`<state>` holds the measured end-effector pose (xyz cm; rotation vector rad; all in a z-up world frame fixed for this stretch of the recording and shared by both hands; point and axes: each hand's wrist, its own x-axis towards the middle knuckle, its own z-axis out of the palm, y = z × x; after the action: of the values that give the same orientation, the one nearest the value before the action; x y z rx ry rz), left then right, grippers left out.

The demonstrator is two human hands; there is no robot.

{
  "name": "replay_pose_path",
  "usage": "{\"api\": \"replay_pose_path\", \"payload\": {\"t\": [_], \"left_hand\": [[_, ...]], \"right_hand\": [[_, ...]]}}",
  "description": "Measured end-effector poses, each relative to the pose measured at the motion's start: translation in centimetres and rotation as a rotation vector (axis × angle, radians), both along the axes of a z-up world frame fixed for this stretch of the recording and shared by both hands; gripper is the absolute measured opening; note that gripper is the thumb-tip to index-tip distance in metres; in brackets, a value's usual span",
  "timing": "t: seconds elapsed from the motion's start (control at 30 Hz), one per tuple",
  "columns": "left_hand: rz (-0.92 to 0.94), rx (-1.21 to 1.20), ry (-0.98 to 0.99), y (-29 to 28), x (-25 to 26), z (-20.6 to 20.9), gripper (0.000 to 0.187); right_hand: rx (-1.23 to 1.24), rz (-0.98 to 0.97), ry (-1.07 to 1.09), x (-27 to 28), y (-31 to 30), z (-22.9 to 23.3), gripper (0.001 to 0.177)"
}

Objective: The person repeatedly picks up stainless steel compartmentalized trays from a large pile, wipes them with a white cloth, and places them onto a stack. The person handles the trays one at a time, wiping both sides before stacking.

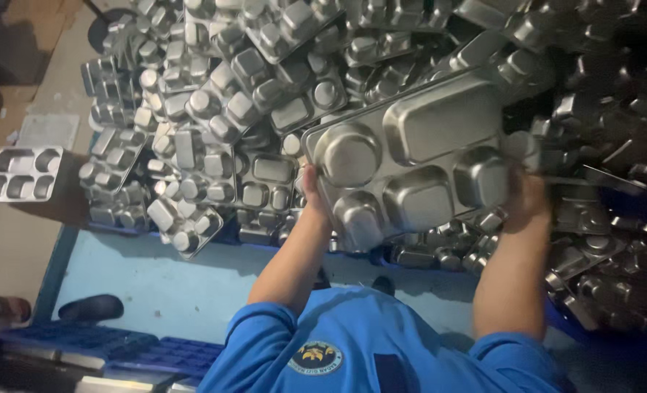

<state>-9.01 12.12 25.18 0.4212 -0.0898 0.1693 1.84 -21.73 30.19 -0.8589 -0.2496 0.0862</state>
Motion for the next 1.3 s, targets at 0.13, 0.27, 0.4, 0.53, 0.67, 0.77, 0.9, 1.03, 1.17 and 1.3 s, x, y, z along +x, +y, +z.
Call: {"api": "replay_pose_path", "payload": {"t": [0.13, 0.27, 0.4, 0.53, 0.67, 0.77, 0.9, 1.03, 1.17, 1.3], "left_hand": [[-0.123, -0.003, -0.133, -1.3, -1.1, 0.5, 0.084], [-0.210, 0.104, -0.302, -2.7, 0.2, 0.5, 0.082], [0.018, 0.363, -0.128, -3.9, 2.2, -0.2, 0.092], [0.118, 0.653, -0.158, -1.0, 4.2, -0.3, 0.089], [0.263, 0.766, -0.207, 0.6, 4.6, 0.1, 0.108], [0.199, 0.761, -0.285, -1.8, 4.3, 0.1, 0.123], [-0.203, 0.787, -0.023, -5.3, 2.9, 0.4, 0.119], [-0.182, 0.720, -0.188, -6.2, 1.1, 2.3, 0.122], [-0.004, 0.800, -0.318, -4.7, 0.8, 4.0, 0.129], [0.025, 0.802, -0.249, -5.3, 1.9, 2.5, 0.124]], "right_hand": [[0.017, -0.120, 0.124, -0.1, 3.9, -0.9, 0.049], [-0.026, -0.191, 0.283, -3.1, 11.2, -5.1, 0.054], [-0.118, -0.165, 0.533, -11.5, 17.4, -11.3, 0.060], [-0.482, -0.167, 0.402, -12.1, 14.1, -11.7, 0.065], [0.056, 0.041, 0.456, -6.2, 8.1, -4.4, 0.075], [-0.189, 0.043, -0.102, -4.3, 7.0, 2.4, 0.077], [-0.671, 0.106, -0.845, -4.3, 10.1, 7.1, 0.081], [-0.889, -0.170, -0.823, -5.6, 13.2, 5.6, 0.076], [-0.757, -0.167, -0.580, -7.8, 14.1, 2.9, 0.091], [-1.328, -0.711, -0.822, -9.6, 13.8, 3.3, 0.075]]}}
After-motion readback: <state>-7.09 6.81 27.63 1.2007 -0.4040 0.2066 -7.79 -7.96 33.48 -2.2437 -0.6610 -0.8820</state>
